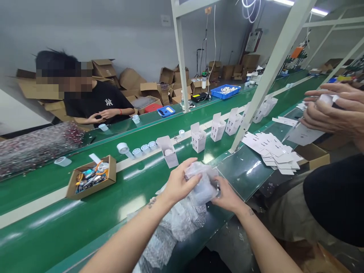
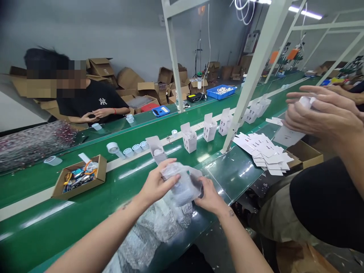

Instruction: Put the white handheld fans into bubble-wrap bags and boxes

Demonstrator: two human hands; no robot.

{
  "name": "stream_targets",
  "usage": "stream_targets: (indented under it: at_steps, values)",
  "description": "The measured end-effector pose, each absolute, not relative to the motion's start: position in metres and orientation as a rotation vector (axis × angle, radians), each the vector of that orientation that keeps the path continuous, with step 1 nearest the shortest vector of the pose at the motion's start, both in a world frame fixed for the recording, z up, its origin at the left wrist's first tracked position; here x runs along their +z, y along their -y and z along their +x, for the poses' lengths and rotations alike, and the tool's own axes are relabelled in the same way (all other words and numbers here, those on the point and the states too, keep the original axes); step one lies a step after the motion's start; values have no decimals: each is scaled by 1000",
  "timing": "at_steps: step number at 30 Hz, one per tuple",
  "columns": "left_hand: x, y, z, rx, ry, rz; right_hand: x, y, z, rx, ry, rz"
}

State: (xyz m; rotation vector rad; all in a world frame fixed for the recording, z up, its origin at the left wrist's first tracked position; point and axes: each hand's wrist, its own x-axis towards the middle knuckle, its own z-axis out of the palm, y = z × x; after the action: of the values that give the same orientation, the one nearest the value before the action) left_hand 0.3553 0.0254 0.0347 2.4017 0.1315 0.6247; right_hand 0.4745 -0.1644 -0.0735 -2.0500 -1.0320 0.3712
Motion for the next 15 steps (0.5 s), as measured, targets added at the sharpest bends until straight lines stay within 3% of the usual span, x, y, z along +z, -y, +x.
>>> stream_targets:
  at_steps: [7, 9, 15]
  values:
    - [-26, 19, 375, 1117, -434, 2472, -92, 168, 479, 421, 779, -1974]
    - [-29, 31, 377, 1010, -466, 2653, -95, 168, 474, 374, 771, -1952]
    - [-34, 60, 367, 216, -382, 2945, -117, 172, 463, 292, 863, -1955]
